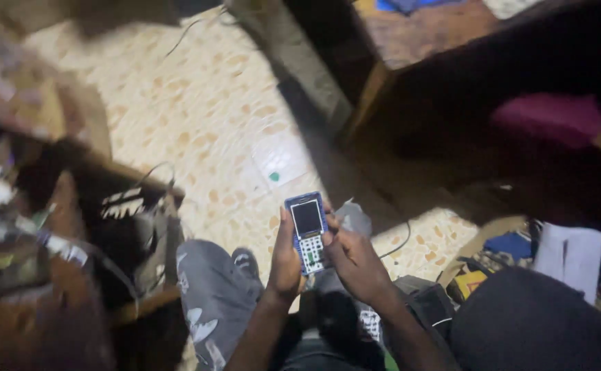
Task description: Assembling and testing a mobile phone by connecting the motherboard to the screen and housing.
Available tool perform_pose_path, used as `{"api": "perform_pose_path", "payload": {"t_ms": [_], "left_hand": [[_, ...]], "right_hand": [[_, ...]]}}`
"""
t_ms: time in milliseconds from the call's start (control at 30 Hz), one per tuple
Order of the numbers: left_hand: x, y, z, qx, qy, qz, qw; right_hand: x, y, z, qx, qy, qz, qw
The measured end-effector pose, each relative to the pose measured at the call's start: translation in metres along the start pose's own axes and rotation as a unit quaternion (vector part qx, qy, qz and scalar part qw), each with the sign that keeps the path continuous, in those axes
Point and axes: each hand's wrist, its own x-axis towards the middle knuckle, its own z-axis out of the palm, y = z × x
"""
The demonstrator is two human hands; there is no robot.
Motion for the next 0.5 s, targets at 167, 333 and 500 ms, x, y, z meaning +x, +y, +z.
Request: {"api": "perform_pose_path", "payload": {"t_ms": [167,333,500], "left_hand": [[0.032,-0.005,0.033,0.028,-0.031,0.004,0.999],[0.057,-0.016,0.027,-0.072,-0.057,-0.114,0.989],[0.054,-0.02,0.025,-0.054,-0.065,-0.141,0.986]], "right_hand": [[0.016,-0.014,-0.026,0.015,0.12,-0.03,0.992],[0.014,0.042,-0.023,-0.018,0.076,0.053,0.996],[0.0,0.023,-0.018,0.141,0.069,0.094,0.983]]}}
